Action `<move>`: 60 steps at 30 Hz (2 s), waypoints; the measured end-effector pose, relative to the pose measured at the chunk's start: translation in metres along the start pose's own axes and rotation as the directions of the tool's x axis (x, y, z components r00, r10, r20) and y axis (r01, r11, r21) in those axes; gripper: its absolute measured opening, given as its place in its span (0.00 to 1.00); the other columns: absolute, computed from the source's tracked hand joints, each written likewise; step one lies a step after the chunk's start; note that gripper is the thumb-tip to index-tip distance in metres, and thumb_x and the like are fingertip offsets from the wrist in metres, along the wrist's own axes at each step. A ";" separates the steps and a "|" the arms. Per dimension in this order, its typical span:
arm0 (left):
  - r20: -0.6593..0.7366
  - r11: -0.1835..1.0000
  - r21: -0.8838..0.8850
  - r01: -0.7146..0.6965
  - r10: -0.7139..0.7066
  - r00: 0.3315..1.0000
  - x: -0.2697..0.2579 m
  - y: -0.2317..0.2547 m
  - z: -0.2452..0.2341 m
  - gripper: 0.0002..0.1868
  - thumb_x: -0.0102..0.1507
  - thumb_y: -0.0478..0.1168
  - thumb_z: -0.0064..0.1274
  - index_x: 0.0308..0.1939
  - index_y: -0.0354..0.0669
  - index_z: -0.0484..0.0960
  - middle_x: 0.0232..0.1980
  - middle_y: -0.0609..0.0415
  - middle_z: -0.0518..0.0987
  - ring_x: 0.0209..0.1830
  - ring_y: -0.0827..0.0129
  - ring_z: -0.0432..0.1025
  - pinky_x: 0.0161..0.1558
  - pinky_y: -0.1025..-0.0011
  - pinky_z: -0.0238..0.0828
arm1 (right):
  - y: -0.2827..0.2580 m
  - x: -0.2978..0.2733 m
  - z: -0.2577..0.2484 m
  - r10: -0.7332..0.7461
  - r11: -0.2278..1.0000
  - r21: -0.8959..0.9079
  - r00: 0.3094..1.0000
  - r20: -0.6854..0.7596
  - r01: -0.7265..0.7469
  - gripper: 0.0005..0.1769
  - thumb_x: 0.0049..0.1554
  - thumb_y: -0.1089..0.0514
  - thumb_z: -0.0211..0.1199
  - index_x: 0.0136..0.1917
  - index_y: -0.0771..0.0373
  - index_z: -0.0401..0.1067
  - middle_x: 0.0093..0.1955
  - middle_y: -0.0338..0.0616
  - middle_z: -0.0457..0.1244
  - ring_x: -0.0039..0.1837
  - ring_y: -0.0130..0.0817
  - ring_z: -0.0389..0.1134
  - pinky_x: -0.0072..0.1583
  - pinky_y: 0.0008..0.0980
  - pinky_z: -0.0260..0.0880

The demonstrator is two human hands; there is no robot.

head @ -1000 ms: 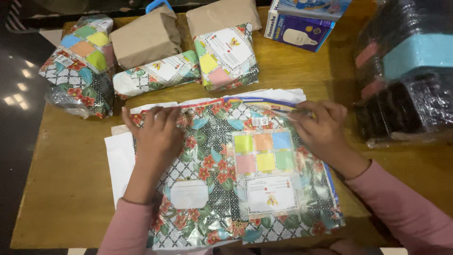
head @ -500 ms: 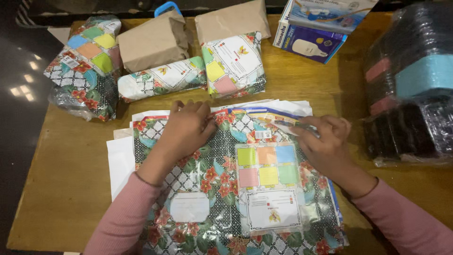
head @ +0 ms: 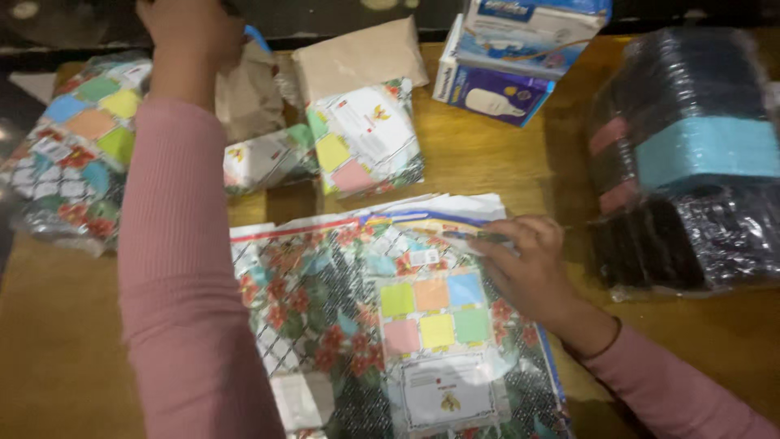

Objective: The person wraps a small box with patterned wrapping paper, folding the paper over it and pressing the folds flat, then sets a blue digital timer on top of the finished package. They then wrap a larger flat book-like item in clear plastic wrap, pressing the wrap around it, and finally peel the plastic wrap back off the item.

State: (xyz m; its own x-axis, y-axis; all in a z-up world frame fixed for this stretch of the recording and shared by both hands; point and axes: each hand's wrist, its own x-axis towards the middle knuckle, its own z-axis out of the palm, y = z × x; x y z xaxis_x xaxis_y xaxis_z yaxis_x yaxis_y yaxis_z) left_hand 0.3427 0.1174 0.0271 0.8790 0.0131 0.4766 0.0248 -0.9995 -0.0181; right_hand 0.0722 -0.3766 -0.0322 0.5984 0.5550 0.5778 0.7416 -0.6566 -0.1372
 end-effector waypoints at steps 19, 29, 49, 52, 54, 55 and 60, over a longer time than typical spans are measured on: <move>0.270 0.947 0.087 0.309 -0.321 0.908 0.033 -0.036 0.076 0.17 0.57 0.39 0.61 0.48 0.36 0.85 0.52 0.35 0.81 0.52 0.39 0.75 0.62 0.36 0.51 | 0.001 0.008 -0.002 0.032 0.995 0.090 0.999 0.025 -0.035 0.20 0.47 0.64 0.73 0.54 0.56 0.76 0.59 0.40 0.63 0.65 0.47 0.59 0.66 0.44 0.61; -0.397 0.925 -0.244 -0.293 0.180 0.900 -0.048 0.062 -0.072 0.07 0.66 0.33 0.64 0.46 0.35 0.83 0.42 0.40 0.80 0.43 0.43 0.74 0.42 0.51 0.69 | 0.002 0.005 0.002 0.051 0.994 0.091 0.998 0.027 -0.053 0.20 0.48 0.64 0.74 0.55 0.54 0.76 0.59 0.40 0.63 0.65 0.50 0.60 0.66 0.45 0.62; -0.092 0.535 -0.827 -0.170 0.169 0.981 -0.159 0.136 -0.106 0.16 0.70 0.33 0.59 0.61 0.36 0.79 0.50 0.45 0.80 0.42 0.64 0.78 0.42 0.68 0.74 | 0.001 0.004 0.010 0.095 0.990 0.101 0.995 0.029 -0.097 0.15 0.50 0.60 0.74 0.52 0.54 0.78 0.57 0.38 0.64 0.65 0.48 0.60 0.65 0.44 0.61; -0.052 0.537 -0.833 -0.133 0.164 0.985 -0.158 0.140 -0.109 0.16 0.70 0.36 0.59 0.61 0.36 0.79 0.51 0.46 0.80 0.43 0.63 0.78 0.43 0.68 0.74 | 0.002 0.005 0.008 0.095 0.990 0.102 0.995 0.043 -0.099 0.15 0.50 0.59 0.75 0.52 0.55 0.77 0.57 0.38 0.64 0.65 0.50 0.60 0.66 0.45 0.61; -0.101 0.567 -0.805 -0.174 0.158 0.982 -0.159 0.142 -0.116 0.16 0.71 0.37 0.58 0.61 0.35 0.78 0.53 0.45 0.80 0.47 0.60 0.77 0.48 0.66 0.73 | 0.002 0.005 0.008 0.090 0.989 0.111 0.995 0.036 -0.093 0.15 0.50 0.59 0.75 0.51 0.55 0.77 0.57 0.39 0.64 0.65 0.50 0.59 0.66 0.46 0.61; -0.161 0.591 -0.775 -0.224 0.159 0.974 -0.161 0.143 -0.119 0.15 0.73 0.36 0.58 0.61 0.34 0.77 0.55 0.44 0.79 0.50 0.58 0.76 0.51 0.65 0.73 | 0.003 0.005 0.008 0.085 0.989 0.119 0.996 0.024 -0.087 0.15 0.50 0.60 0.75 0.52 0.55 0.77 0.57 0.39 0.64 0.66 0.50 0.59 0.67 0.46 0.61; -0.403 0.684 -0.607 -0.406 0.175 0.898 -0.172 0.159 -0.140 0.14 0.70 0.36 0.56 0.58 0.33 0.75 0.59 0.37 0.74 0.58 0.48 0.72 0.58 0.59 0.71 | 0.000 0.005 0.004 0.092 0.989 0.113 0.996 -0.010 -0.090 0.14 0.51 0.61 0.75 0.51 0.56 0.78 0.57 0.40 0.64 0.67 0.49 0.60 0.67 0.46 0.61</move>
State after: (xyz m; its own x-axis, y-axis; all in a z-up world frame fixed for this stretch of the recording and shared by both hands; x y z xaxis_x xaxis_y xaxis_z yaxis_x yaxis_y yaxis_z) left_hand 0.1289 -0.0478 0.0649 0.6018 -0.1742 0.7794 -0.6286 -0.7053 0.3277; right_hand 0.0759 -0.3718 -0.0326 0.6610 0.4868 0.5711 0.7140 -0.6421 -0.2791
